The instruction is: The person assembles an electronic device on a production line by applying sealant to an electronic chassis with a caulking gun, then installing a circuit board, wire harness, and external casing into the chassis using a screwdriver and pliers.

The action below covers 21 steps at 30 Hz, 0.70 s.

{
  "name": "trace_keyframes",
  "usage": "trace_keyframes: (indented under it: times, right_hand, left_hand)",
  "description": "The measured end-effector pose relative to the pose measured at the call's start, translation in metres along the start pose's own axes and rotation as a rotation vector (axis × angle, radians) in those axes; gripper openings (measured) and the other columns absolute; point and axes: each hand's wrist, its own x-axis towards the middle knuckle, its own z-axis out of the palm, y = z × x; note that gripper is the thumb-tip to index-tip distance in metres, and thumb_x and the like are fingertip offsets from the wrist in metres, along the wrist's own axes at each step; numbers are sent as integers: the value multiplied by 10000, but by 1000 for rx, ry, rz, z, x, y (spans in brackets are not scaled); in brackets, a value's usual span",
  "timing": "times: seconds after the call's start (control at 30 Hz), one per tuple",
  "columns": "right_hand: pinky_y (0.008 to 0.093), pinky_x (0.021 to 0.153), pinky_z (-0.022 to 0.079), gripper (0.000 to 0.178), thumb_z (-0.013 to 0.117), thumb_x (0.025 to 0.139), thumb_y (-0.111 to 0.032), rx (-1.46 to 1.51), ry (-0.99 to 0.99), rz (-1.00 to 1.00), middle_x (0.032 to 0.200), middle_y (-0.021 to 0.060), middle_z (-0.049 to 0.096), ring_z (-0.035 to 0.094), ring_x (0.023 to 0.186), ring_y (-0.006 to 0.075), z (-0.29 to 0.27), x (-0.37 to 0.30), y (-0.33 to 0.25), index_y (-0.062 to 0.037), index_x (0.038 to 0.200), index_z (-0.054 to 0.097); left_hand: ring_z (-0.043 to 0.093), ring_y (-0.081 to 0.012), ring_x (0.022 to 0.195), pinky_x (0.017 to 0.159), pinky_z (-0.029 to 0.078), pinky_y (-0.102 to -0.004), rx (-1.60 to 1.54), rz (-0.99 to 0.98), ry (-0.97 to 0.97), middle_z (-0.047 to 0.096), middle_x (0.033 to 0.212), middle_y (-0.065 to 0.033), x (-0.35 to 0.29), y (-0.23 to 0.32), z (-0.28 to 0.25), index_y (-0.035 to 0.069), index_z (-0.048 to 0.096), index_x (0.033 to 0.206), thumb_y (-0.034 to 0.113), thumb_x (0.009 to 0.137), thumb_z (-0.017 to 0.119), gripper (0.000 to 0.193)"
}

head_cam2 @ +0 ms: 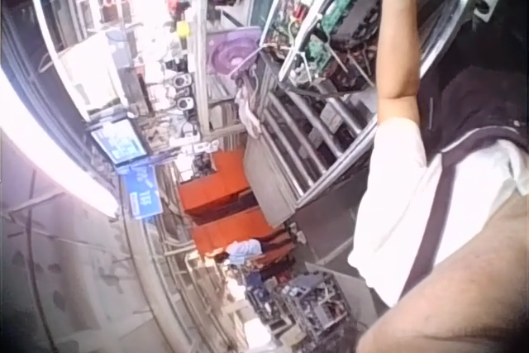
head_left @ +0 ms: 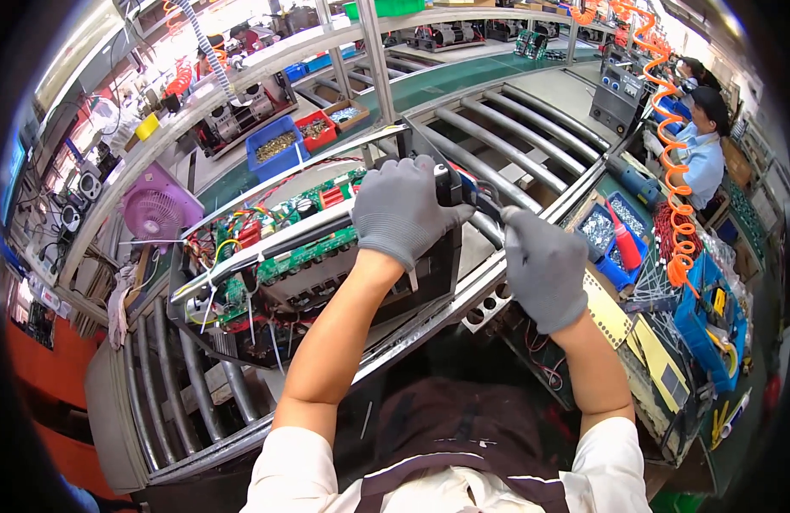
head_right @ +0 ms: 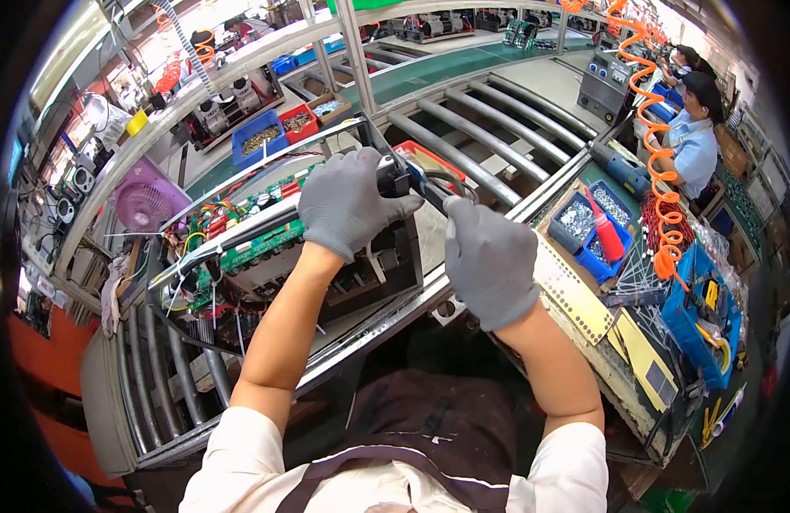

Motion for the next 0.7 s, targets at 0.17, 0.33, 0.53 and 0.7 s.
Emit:
trace_keyframes:
  times: [0.17, 0.33, 0.53, 0.7]
  right_hand:
    - [366, 480, 454, 91, 574, 769, -71, 30, -90, -104, 690, 99, 575, 582, 539, 265, -9, 20, 4, -67, 855, 545]
    - [314, 482, 472, 204, 732, 709, -123, 461, -115, -461, 895, 155, 637, 605, 582, 274, -17, 9, 8, -34, 734, 550]
    - [278, 464, 447, 282, 683, 777, -279, 594, -98, -901, 775, 132, 582, 558, 542, 200, 0, 73, -1, -50, 734, 524]
    - [278, 486, 383, 334, 509, 931, -271, 1022, -470, 365, 609, 28, 493, 471, 492, 127, 173, 151, -26, -24, 716, 576]
  left_hand:
    - [613, -265, 740, 618, 476, -393, 16, 32, 56, 604, 754, -94, -4, -4, -6, 70, 573, 788, 597, 578, 745, 594]
    - [594, -259, 718, 605, 455, -383, 21, 59, 76, 583, 742, -77, -29, -22, -14, 79, 583, 855, 547, 557, 772, 586]
    - [523, -236, 618, 536, 383, -357, 62, 72, 94, 480, 659, -49, -61, -38, -38, 99, 526, 793, 546, 519, 790, 587]
    - [494, -215, 570, 501, 365, -335, 70, 91, 136, 442, 634, -40, -70, -47, -45, 107, 530, 753, 613, 485, 773, 622]
